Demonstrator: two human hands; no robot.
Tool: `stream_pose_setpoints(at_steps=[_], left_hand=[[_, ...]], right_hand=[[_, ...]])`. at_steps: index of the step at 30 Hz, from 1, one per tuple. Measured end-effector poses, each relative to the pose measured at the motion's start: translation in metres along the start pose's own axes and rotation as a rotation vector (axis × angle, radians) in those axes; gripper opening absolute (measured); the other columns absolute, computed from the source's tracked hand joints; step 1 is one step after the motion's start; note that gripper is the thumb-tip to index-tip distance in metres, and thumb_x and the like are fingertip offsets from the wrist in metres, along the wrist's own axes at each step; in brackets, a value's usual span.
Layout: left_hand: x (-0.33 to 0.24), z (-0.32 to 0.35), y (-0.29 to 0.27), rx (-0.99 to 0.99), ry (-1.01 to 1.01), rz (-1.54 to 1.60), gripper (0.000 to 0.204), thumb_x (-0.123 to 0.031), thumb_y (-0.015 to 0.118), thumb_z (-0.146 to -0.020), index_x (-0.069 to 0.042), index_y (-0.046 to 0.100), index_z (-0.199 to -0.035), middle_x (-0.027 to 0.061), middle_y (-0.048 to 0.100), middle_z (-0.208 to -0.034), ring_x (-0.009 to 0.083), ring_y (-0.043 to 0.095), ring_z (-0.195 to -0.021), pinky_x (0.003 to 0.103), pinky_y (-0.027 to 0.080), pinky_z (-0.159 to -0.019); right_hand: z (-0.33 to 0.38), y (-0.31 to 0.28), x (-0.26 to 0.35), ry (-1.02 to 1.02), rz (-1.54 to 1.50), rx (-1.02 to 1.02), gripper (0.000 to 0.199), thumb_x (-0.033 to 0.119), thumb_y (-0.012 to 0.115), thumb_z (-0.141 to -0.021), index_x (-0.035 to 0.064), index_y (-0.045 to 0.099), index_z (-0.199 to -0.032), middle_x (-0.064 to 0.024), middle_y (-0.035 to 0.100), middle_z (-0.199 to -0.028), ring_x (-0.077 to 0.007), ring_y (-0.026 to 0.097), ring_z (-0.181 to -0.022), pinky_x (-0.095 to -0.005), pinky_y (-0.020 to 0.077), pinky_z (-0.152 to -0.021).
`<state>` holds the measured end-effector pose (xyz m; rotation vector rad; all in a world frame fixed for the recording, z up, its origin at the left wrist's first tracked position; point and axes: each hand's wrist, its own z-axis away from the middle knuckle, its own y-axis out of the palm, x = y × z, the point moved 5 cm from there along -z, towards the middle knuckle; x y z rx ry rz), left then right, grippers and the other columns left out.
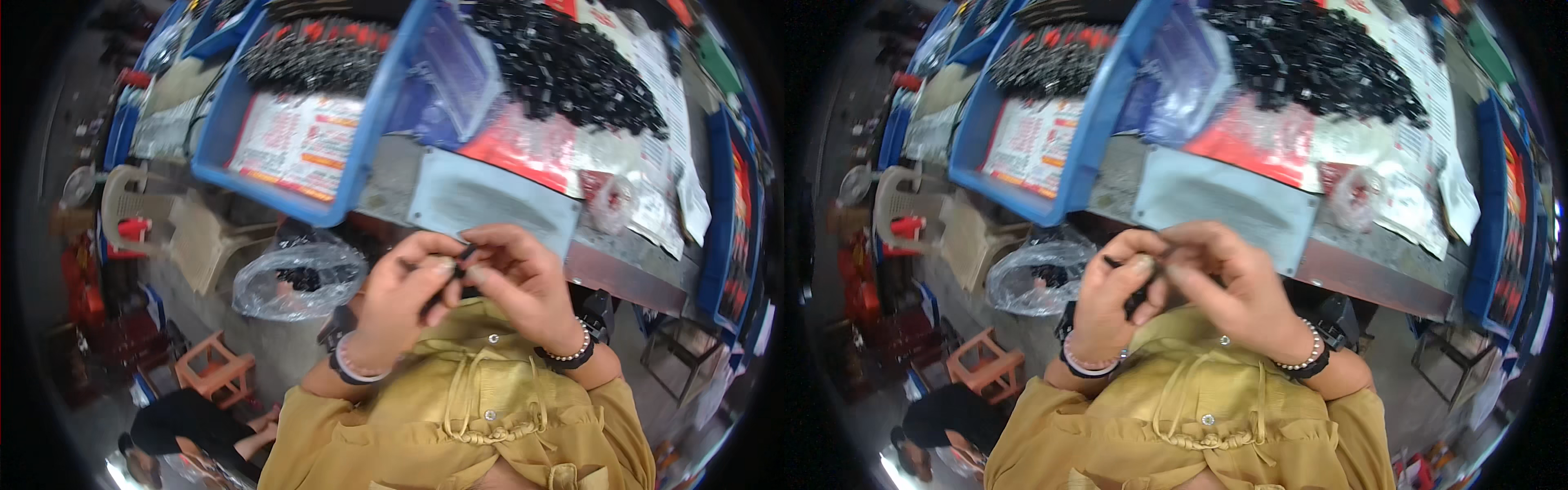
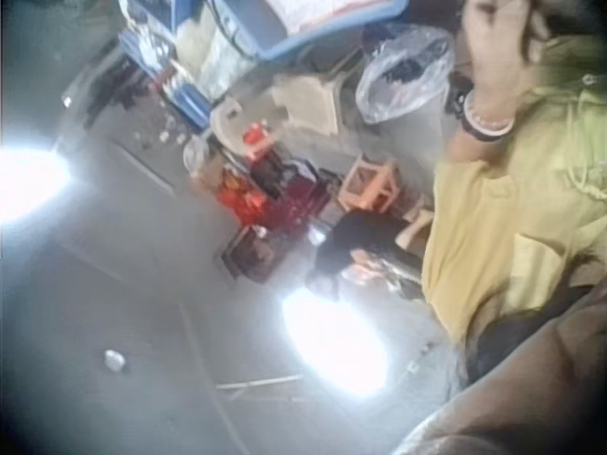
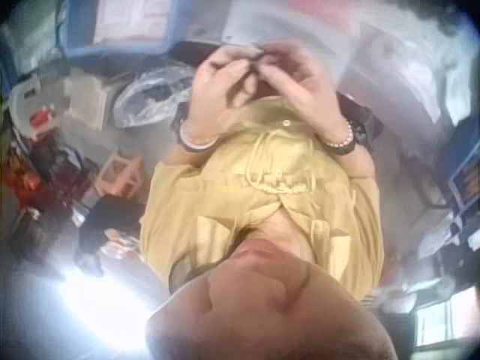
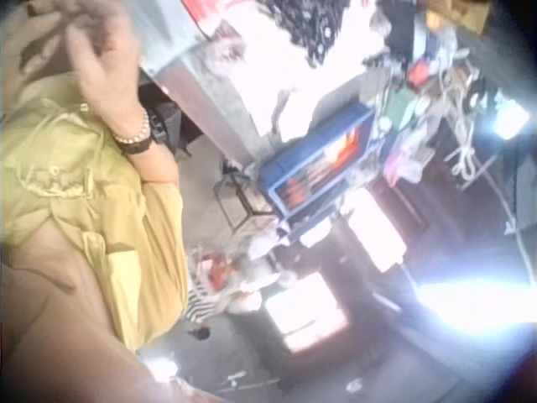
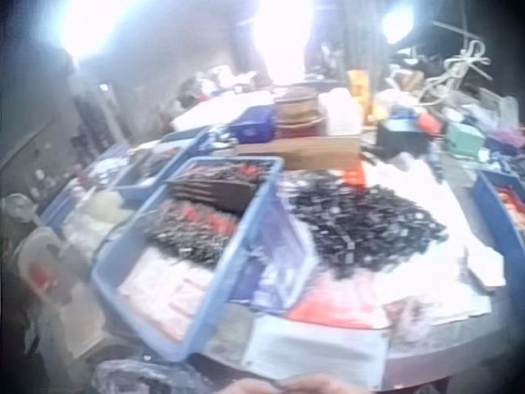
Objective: The person repeatedly picks a black plastic key fob and a red pin from a small bag, inserts the pin into the fob, and places the assembled unit into a clear plastic bag. This cycle is performed multiple times throughout the clip.
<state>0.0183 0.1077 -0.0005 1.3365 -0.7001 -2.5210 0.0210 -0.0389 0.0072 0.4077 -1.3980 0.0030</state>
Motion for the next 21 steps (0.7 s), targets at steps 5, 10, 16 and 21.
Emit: stream_pose_setpoints(at_steps=[5,10,16,21], left_hand=[[-0.033,0.064,-0.117,-0.584,0.294,-0.183,0.014,-0.012,0.051,-0.093,-0.002,0.059,-0.099,0.0051,0.057,-0.07,0.0076,0.042,-0.046,0.019,0.031,-0.043],[-0.021,0.082,-0.218,-0.669,0.296,0.122,0.026,-0.015,0.05,-0.095,-0.005,0.053,-0.118,0.0097,0.058,-0.103,0.0172,0.055,-0.09,0.031,0.044,-0.072],[-0.002,0.081,-0.252,-0.597,0.239,0.2,0.042,-0.017,0.052,-0.094,-0.007,0.047,-0.135,0.0085,0.056,-0.124,0.0212,0.054,-0.111,0.042,0.044,-0.089],[-0.004,0.083,-0.25,-0.695,0.201,-0.343,0.036,-0.013,0.055,-0.092,-0.003,0.055,-0.127,0.0116,0.057,-0.125,0.0213,0.052,-0.116,0.036,0.042,-0.093]], right_hand=[[-0.037,0.097,-0.037,-0.02,0.223,0.419,0.035,0.009,0.058,-0.087,-0.0042,0.051,-0.119,-0.0182,0.063,-0.103,-0.0261,0.066,-0.093,-0.0334,0.052,-0.08],[-0.073,0.162,-0.083,-0.038,0.316,0.581,0.033,0.01,0.053,-0.085,-0.0045,0.055,-0.114,-0.0235,0.062,-0.107,-0.0396,0.06,-0.101,-0.043,0.0475,-0.086],[-0.09,0.176,-0.11,-0.128,0.484,0.517,0.038,0.008,0.056,-0.084,-0.0046,0.052,-0.12,-0.0223,0.058,-0.115,-0.0383,0.057,-0.103,-0.0413,0.0465,-0.09],[-0.101,0.163,-0.111,-0.397,0.893,0.216,0.039,0.008,0.059,-0.08,-0.0011,0.054,-0.118,-0.0209,0.057,-0.113,-0.041,0.057,-0.096,-0.0428,0.0474,-0.085]])
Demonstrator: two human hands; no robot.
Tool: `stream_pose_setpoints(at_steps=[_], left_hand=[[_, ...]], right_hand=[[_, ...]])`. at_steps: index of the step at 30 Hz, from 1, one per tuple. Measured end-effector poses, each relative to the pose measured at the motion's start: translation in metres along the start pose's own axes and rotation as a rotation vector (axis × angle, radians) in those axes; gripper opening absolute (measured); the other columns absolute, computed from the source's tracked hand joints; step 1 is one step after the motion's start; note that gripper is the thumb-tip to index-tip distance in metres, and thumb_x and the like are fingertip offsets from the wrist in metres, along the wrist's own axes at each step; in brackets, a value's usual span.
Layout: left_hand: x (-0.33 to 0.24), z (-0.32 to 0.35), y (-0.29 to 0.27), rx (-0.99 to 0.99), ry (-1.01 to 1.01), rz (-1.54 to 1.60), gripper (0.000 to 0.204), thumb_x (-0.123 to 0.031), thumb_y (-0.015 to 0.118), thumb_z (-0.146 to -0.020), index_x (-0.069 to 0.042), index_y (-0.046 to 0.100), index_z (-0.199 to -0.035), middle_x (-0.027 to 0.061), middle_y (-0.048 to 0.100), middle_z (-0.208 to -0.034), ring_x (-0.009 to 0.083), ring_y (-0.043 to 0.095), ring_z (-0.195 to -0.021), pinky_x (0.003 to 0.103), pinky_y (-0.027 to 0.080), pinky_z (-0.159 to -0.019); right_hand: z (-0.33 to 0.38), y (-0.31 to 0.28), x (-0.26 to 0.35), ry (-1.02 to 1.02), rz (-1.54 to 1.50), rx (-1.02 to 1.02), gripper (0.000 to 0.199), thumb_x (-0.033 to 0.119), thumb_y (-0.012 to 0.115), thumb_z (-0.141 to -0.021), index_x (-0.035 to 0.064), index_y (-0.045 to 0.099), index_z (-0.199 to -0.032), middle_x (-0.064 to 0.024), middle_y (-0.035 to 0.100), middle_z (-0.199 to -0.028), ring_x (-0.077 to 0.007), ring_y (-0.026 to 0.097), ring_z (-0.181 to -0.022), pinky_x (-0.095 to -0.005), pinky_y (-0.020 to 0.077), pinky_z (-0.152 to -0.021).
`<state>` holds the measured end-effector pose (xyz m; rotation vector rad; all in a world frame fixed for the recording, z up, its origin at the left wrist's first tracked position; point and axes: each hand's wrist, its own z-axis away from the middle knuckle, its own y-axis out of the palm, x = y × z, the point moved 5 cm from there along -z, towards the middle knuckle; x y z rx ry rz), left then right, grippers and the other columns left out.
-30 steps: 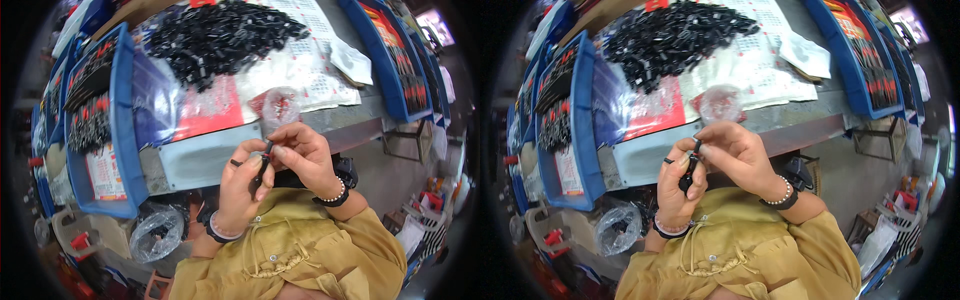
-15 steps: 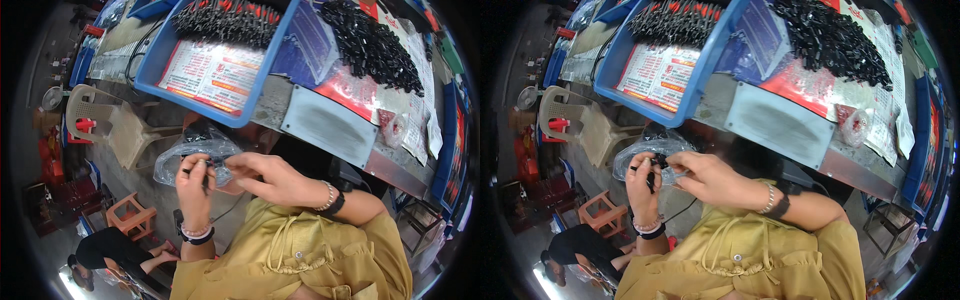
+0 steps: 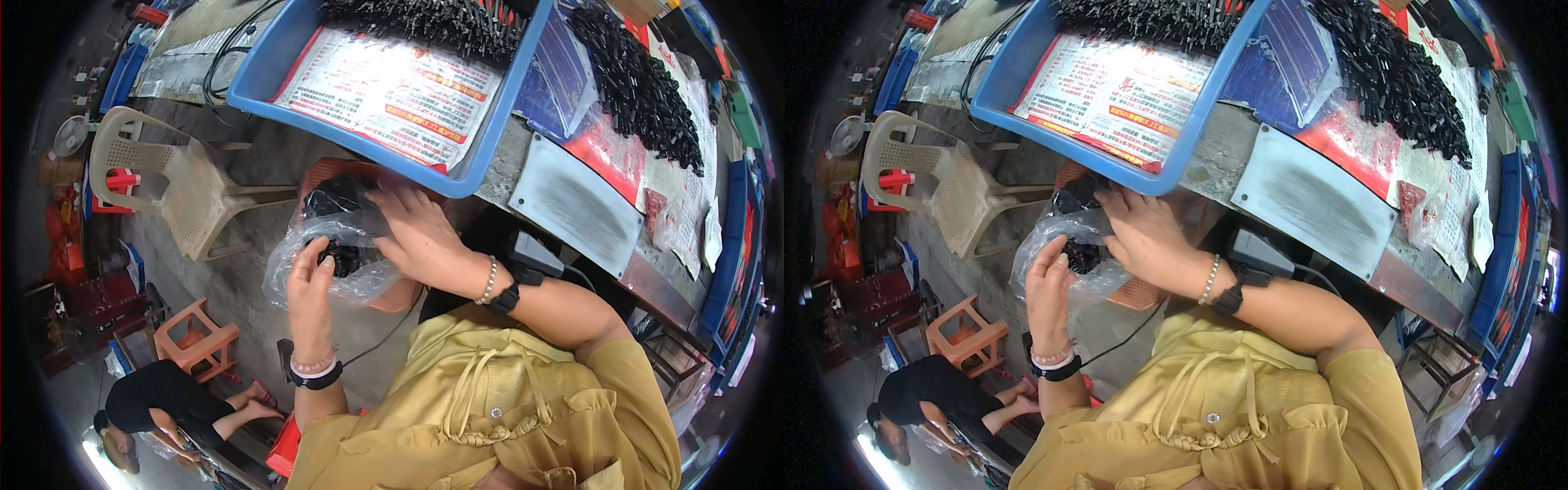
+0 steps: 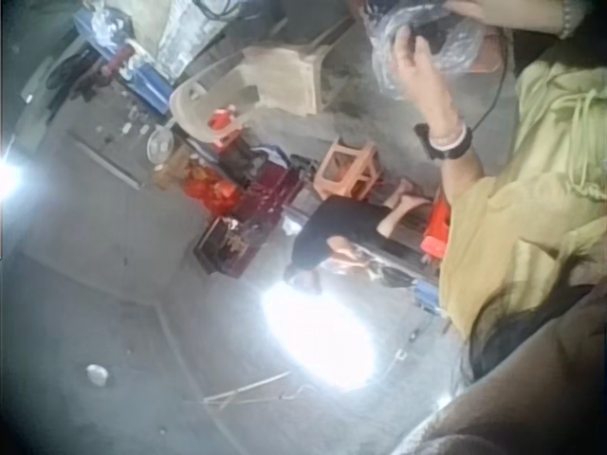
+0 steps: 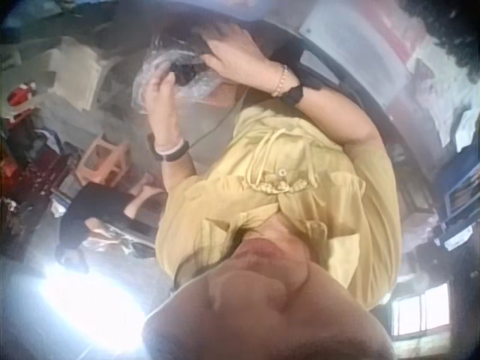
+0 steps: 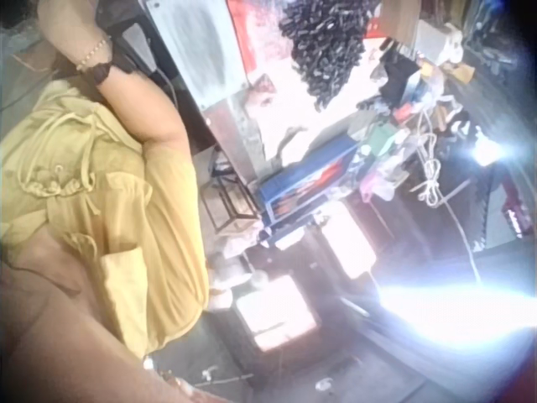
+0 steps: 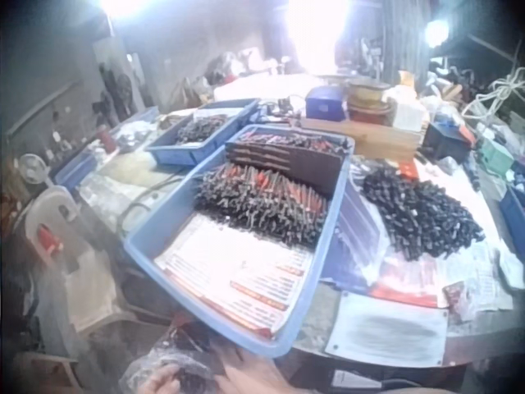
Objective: The person repeatedly picks a black plastic key fob and a red pin from a small bag, inserts the pin into the fob, and places the assembled unit into a clear plastic bag. This cycle is performed multiple times throughout the clip.
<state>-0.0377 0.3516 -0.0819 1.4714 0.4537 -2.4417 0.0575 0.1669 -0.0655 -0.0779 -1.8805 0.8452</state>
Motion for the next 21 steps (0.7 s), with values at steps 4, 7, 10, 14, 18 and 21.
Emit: stream_pose_setpoints(at_steps=[4,7,10,14,18,21], left_hand=[[-0.005,0.005,0.009,0.015,0.263,-0.416,0.032,-0.011,0.059,-0.09,0.003,0.06,-0.118,0.0175,0.056,-0.128,0.0272,0.047,-0.126,0.034,0.037,-0.102],[-0.015,0.015,0.011,-0.115,0.449,-0.915,0.03,-0.013,0.061,-0.086,0.001,0.062,-0.113,0.0206,0.053,-0.131,0.0383,0.039,-0.131,0.044,0.03,-0.108],[-0.027,0.023,0.016,-0.206,0.52,-1.089,0.034,-0.019,0.065,-0.082,-0.004,0.063,-0.112,0.0187,0.051,-0.133,0.0426,0.033,-0.134,0.058,0.027,-0.105],[-0.037,0.03,0.031,-0.121,0.463,-1.251,0.037,-0.026,0.067,-0.08,-0.006,0.063,-0.111,0.0151,0.049,-0.135,0.0394,0.029,-0.137,0.072,0.024,-0.097],[-0.045,0.046,0.052,0.033,0.491,-1.305,0.035,-0.024,0.068,-0.079,-0.004,0.062,-0.107,0.0149,0.056,-0.125,0.0368,0.042,-0.127,0.061,0.032,-0.097],[-0.064,0.061,0.068,0.071,0.683,-1.231,0.034,-0.02,0.066,-0.08,0.003,0.06,-0.104,0.0202,0.063,-0.104,0.0393,0.059,-0.099,0.041,0.045,-0.088]], right_hand=[[-0.01,0.022,-0.014,0.099,-0.102,0.192,0.027,0.008,0.061,-0.08,-0.0011,0.059,-0.105,-0.0186,0.061,-0.098,-0.038,0.059,-0.085,-0.042,0.0492,-0.078],[-0.015,0.013,-0.019,0.105,-0.316,0.067,0.019,0.008,0.062,-0.081,-0.0015,0.06,-0.096,-0.0163,0.062,-0.087,-0.0334,0.06,-0.078,-0.0384,0.0496,-0.074],[-0.013,-0.001,-0.019,0.171,-0.513,-0.017,0.018,0.007,0.06,-0.083,-0.0022,0.059,-0.097,-0.0126,0.06,-0.086,-0.0248,0.059,-0.077,-0.0338,0.0489,-0.074],[-0.01,-0.014,-0.004,0.13,-0.468,-0.024,0.032,0.011,0.061,-0.083,-0.0021,0.054,-0.112,-0.0157,0.058,-0.104,-0.0265,0.06,-0.091,-0.0351,0.049,-0.081],[0.009,-0.033,0.017,0.052,-0.371,-0.088,0.045,0.013,0.06,-0.079,-0.0011,0.048,-0.12,-0.0214,0.054,-0.112,-0.0398,0.052,-0.106,-0.0446,0.0426,-0.092],[0.025,-0.052,0.037,-0.074,-0.352,-0.133,0.045,0.006,0.062,-0.075,-0.0002,0.046,-0.117,-0.0189,0.051,-0.113,-0.0376,0.05,-0.105,-0.0432,0.0411,-0.092]])
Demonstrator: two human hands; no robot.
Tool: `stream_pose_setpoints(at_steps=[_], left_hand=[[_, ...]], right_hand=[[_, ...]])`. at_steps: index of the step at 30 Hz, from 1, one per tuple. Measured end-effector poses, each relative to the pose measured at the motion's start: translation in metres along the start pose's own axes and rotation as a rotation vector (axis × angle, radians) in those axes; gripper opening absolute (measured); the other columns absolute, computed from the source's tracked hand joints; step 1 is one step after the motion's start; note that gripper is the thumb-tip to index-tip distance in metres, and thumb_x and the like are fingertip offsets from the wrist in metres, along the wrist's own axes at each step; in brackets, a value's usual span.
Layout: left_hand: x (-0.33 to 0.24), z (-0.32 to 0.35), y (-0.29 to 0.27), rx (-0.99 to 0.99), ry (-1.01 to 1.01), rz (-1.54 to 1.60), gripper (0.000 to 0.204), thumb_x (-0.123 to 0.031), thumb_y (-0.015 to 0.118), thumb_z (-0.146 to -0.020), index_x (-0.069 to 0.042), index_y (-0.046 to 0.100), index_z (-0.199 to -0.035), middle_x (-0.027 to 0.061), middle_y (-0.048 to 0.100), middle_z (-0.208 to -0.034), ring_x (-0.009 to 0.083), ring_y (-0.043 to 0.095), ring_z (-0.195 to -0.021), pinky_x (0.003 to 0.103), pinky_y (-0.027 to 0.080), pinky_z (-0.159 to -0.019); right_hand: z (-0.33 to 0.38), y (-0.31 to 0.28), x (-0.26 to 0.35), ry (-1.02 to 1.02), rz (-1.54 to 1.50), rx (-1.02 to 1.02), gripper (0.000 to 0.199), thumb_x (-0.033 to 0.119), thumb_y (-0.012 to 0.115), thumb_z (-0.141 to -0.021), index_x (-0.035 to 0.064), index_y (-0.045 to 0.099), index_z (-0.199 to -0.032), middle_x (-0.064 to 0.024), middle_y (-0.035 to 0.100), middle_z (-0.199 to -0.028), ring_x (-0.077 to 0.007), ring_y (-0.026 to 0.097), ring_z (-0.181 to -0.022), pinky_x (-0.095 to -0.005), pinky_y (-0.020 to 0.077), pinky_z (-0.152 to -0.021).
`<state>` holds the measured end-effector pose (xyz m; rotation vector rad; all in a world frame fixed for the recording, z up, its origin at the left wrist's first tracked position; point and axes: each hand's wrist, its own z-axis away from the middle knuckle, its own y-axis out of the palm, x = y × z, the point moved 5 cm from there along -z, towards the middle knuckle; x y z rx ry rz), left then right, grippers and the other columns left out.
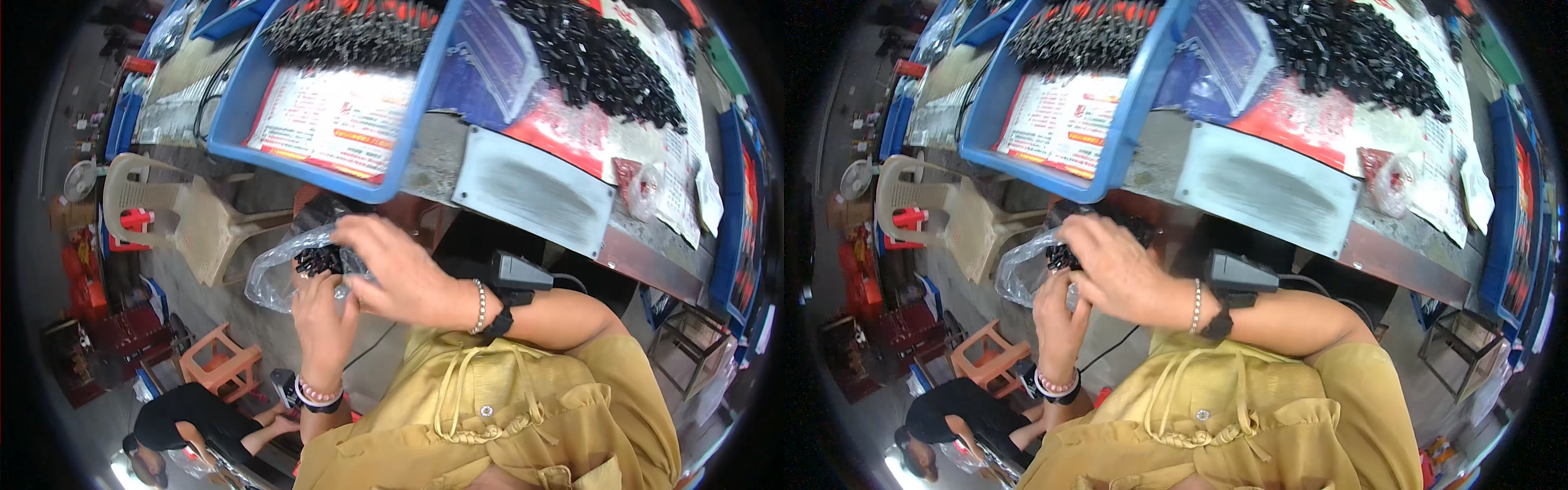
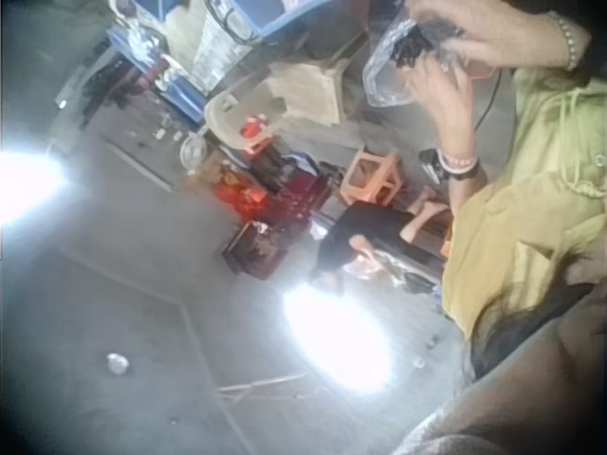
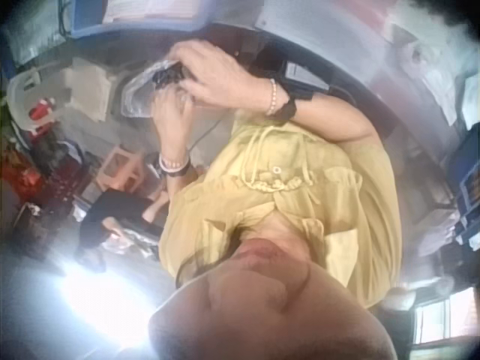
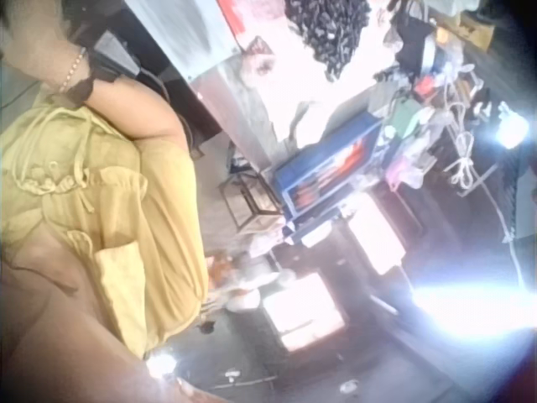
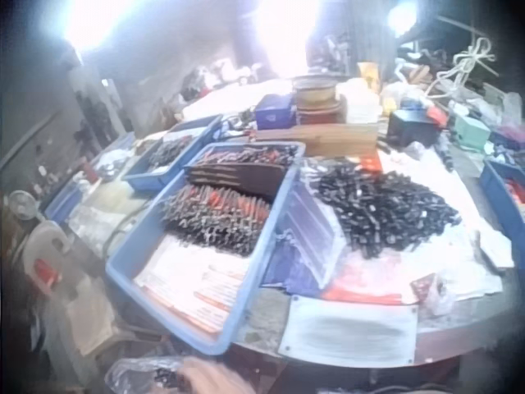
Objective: The person repeatedly picks a black plastic key fob and a red pin from a small bag, inserts the pin into the fob, and places the assembled unit into a clear plastic bag. This cycle is performed multiple times throughout the clip.
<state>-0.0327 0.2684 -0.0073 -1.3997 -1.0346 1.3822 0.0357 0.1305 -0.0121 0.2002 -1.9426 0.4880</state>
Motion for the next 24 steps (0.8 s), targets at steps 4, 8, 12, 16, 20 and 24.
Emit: stream_pose_setpoints(at_steps=[4,8,12,16,20,24], left_hand=[[-0.035,0.0,-0.017,0.049,-0.017,0.3,0.031,-0.01,0.061,-0.08,0.002,0.06,-0.108,0.0203,0.063,-0.102,0.0394,0.06,-0.096,0.041,0.048,-0.082],[-0.086,-0.01,-0.02,0.141,0.083,0.438,0.027,-0.008,0.061,-0.078,0.004,0.061,-0.102,0.0205,0.064,-0.099,0.0394,0.062,-0.091,0.039,0.049,-0.08],[-0.144,-0.024,-0.022,0.187,0.249,0.615,0.026,0.001,0.063,-0.076,0.006,0.062,-0.102,0.0186,0.066,-0.1,0.0293,0.066,-0.09,0.033,0.051,-0.078],[-0.207,-0.049,-0.022,0.275,0.391,0.899,0.022,0.01,0.059,-0.082,0.008,0.062,-0.103,0.0167,0.066,-0.104,0.0208,0.066,-0.089,0.029,0.052,-0.079],[-0.26,-0.087,-0.011,0.327,0.419,0.971,0.02,0.002,0.062,-0.084,0.004,0.063,-0.104,0.0117,0.068,-0.094,0.015,0.065,-0.082,0.026,0.051,-0.073],[-0.307,-0.13,0.014,0.358,0.512,0.844,0.018,-0.005,0.062,-0.086,0.003,0.064,-0.102,0.0108,0.067,-0.09,0.0138,0.063,-0.074,0.027,0.05,-0.066]], right_hand=[[0.024,-0.023,0.027,0.0,-0.083,0.1,0.032,0.006,0.06,-0.076,0.0017,0.05,-0.106,-0.0147,0.05,-0.104,-0.0343,0.052,-0.1,-0.0413,0.0432,-0.086],[0.05,-0.063,0.044,-0.004,-0.179,0.14,0.017,0.007,0.056,-0.083,0.0025,0.051,-0.099,-0.0136,0.052,-0.096,-0.0322,0.055,-0.092,-0.0413,0.044,-0.078],[0.084,-0.125,0.053,0.064,-0.272,0.058,0.013,0.005,0.057,-0.087,0.001,0.057,-0.099,-0.0136,0.057,-0.099,-0.0292,0.06,-0.09,-0.0359,0.0481,-0.077],[0.135,-0.197,0.053,0.271,-0.309,-0.17,0.013,0.0,0.058,-0.089,-0.003,0.061,-0.101,-0.0113,0.063,-0.097,-0.0183,0.063,-0.087,-0.0296,0.0514,-0.075],[0.189,-0.248,0.041,0.451,-0.557,-0.603,0.011,0.001,0.055,-0.092,-0.0023,0.058,-0.102,-0.0099,0.065,-0.095,-0.0114,0.062,-0.081,-0.0234,0.0521,-0.071],[0.228,-0.281,0.032,0.341,-0.574,-0.929,0.008,0.001,0.055,-0.092,-0.0005,0.059,-0.099,-0.0085,0.063,-0.088,-0.0106,0.059,-0.076,-0.0224,0.0499,-0.065]])
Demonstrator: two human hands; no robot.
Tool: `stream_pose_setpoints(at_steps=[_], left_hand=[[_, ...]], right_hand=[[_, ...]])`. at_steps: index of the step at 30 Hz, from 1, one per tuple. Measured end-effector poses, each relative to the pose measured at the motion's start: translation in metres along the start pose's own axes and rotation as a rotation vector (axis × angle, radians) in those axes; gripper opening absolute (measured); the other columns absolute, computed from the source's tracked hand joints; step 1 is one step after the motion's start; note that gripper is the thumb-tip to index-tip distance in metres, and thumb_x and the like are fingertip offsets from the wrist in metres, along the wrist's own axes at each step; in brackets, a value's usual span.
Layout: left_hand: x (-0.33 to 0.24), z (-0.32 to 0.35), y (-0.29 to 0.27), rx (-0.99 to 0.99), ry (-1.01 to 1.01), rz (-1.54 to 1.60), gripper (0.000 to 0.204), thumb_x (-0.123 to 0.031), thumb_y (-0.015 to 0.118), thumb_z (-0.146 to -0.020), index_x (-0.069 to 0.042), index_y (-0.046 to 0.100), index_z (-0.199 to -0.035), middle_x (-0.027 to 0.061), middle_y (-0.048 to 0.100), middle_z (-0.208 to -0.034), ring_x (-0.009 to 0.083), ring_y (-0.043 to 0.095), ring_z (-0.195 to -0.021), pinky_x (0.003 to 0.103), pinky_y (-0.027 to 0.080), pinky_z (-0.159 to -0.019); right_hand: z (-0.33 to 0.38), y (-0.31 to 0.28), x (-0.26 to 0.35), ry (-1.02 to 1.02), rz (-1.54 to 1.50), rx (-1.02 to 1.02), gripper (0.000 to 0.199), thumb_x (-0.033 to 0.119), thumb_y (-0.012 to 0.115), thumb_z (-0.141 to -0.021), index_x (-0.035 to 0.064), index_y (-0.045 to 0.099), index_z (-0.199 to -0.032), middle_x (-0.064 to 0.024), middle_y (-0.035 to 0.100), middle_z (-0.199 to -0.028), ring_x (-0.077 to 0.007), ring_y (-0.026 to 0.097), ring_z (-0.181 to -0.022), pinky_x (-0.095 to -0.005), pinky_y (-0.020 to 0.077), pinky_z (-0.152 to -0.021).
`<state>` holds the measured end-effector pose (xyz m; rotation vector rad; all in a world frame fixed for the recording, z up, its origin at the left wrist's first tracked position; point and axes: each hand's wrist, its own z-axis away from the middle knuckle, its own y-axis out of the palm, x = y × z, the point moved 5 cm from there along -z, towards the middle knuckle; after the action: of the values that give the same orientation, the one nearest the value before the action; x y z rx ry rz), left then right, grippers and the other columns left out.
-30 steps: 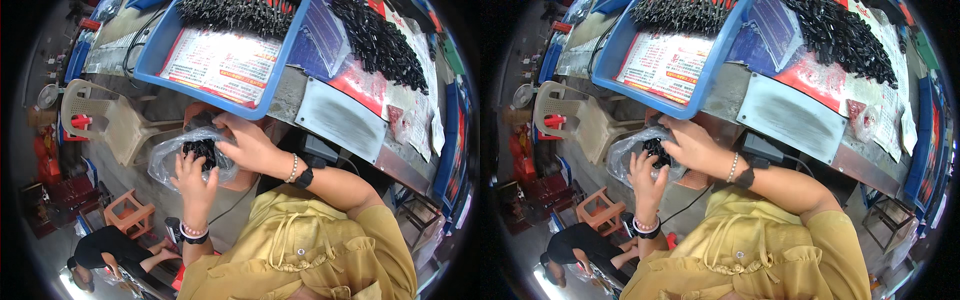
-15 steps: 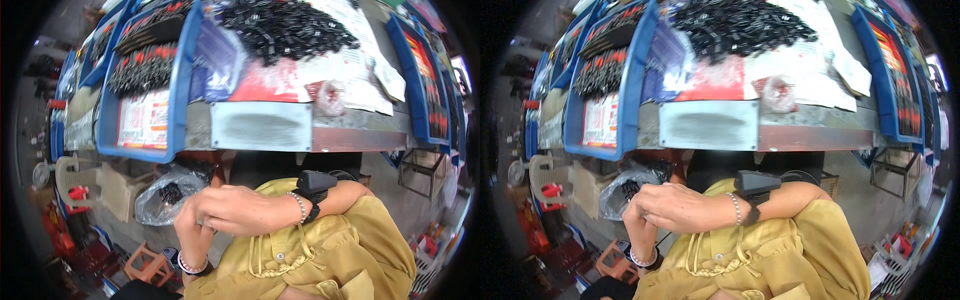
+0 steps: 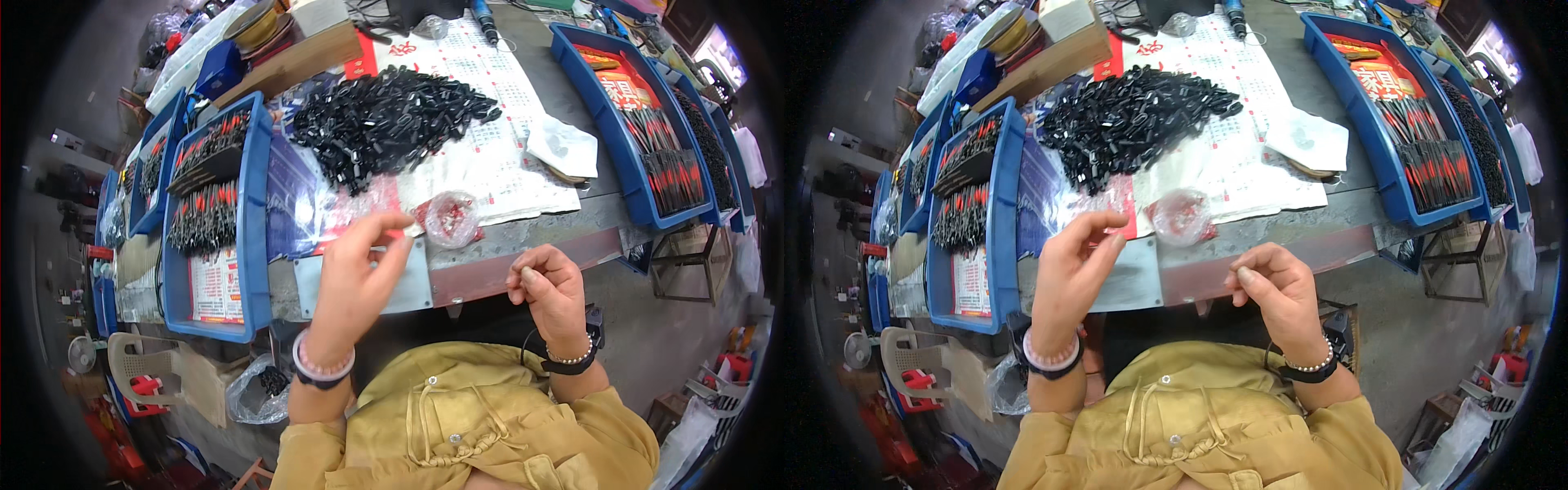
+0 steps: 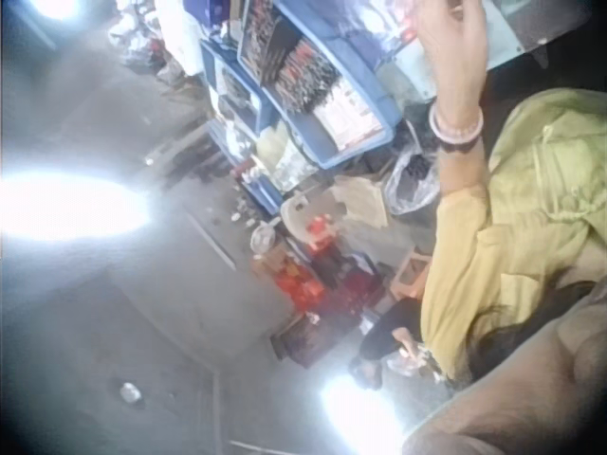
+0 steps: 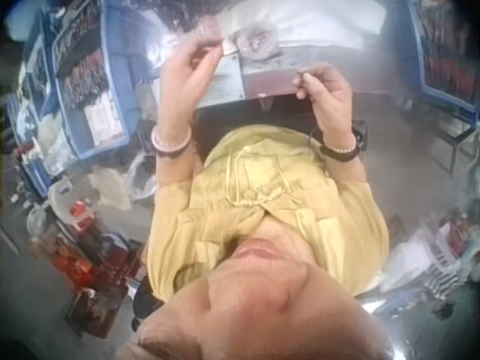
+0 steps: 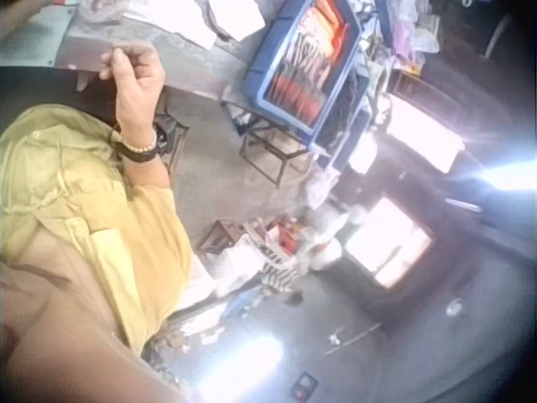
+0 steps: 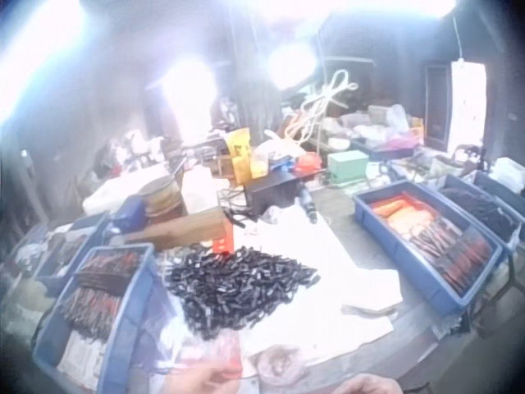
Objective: The person repeatedly picks a black plastic key fob and a red pin from a small bag, inserts the pin into the fob, and places the assembled unit into a clear plastic bag. This cycle is performed multiple times throughout the clip.
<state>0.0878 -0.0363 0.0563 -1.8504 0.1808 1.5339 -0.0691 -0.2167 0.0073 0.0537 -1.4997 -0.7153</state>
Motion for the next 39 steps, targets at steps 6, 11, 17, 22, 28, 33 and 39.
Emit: stream_pose_setpoints(at_steps=[6,11,17,22,28,33,39], left_hand=[[0.032,-0.092,0.037,-0.088,0.236,-0.477,0.021,-0.011,0.065,-0.08,0.001,0.065,-0.097,0.013,0.064,-0.084,0.0231,0.062,-0.071,0.033,0.05,-0.067],[0.054,-0.122,0.057,-0.128,0.198,-0.754,0.019,-0.02,0.068,-0.078,-0.002,0.062,-0.083,0.0142,0.06,-0.079,0.0325,0.06,-0.073,0.042,0.049,-0.068],[0.056,-0.124,0.063,-0.102,0.15,-0.846,0.018,-0.019,0.062,-0.079,-0.002,0.058,-0.076,0.0185,0.059,-0.078,0.0402,0.059,-0.072,0.048,0.048,-0.065],[0.028,-0.079,0.036,-0.02,0.034,-0.472,0.016,-0.013,0.064,-0.082,0.001,0.058,-0.078,0.0181,0.064,-0.078,0.0283,0.064,-0.062,0.038,0.051,-0.058],[-0.006,0.012,0.037,0.138,-0.093,0.184,0.006,0.0,0.062,-0.087,0.003,0.057,-0.085,0.0055,0.065,-0.073,0.0083,0.065,-0.068,0.021,0.051,-0.056],[-0.004,0.035,0.043,0.212,-0.033,0.175,0.009,0.004,0.064,-0.085,0.004,0.056,-0.089,0.0051,0.066,-0.077,0.009,0.067,-0.07,0.021,0.053,-0.061],[0.002,0.039,0.026,0.075,0.023,0.267,0.013,0.001,0.064,-0.086,0.003,0.058,-0.097,0.0061,0.066,-0.08,0.0068,0.063,-0.069,0.023,0.052,-0.062]], right_hand=[[0.004,-0.012,-0.007,-0.005,0.037,0.054,0.007,0.003,0.056,-0.092,-0.001,0.058,-0.098,-0.007,0.063,-0.087,-0.0095,0.06,-0.075,-0.0218,0.0502,-0.067],[0.008,-0.009,-0.01,0.054,0.175,0.163,0.011,0.007,0.058,-0.092,-0.0018,0.059,-0.098,-0.0055,0.065,-0.086,-0.0068,0.059,-0.072,-0.0202,0.0486,-0.064],[0.005,-0.008,-0.01,0.035,0.217,0.168,0.01,0.007,0.058,-0.092,-0.0021,0.06,-0.096,-0.0051,0.064,-0.085,-0.0067,0.058,-0.071,-0.0199,0.0478,-0.063],[-0.002,-0.004,-0.001,0.007,0.395,0.248,0.013,0.006,0.06,-0.09,-0.0044,0.06,-0.098,-0.0074,0.064,-0.085,-0.0095,0.061,-0.073,-0.0226,0.0494,-0.065],[-0.03,0.001,0.018,-0.004,0.377,0.207,0.028,0.004,0.06,-0.09,-0.002,0.054,-0.117,-0.0055,0.061,-0.094,-0.0086,0.059,-0.079,-0.0223,0.0495,-0.07],[-0.039,0.035,0.012,-0.049,0.551,0.424,0.02,0.002,0.062,-0.088,-0.002,0.061,-0.107,-0.0059,0.063,-0.084,-0.0098,0.061,-0.074,-0.0235,0.0496,-0.066],[-0.039,0.056,0.003,-0.078,0.525,0.498,0.012,0.0,0.063,-0.086,-0.0035,0.064,-0.098,-0.0083,0.064,-0.087,-0.0132,0.064,-0.079,-0.0251,0.0519,-0.068]])
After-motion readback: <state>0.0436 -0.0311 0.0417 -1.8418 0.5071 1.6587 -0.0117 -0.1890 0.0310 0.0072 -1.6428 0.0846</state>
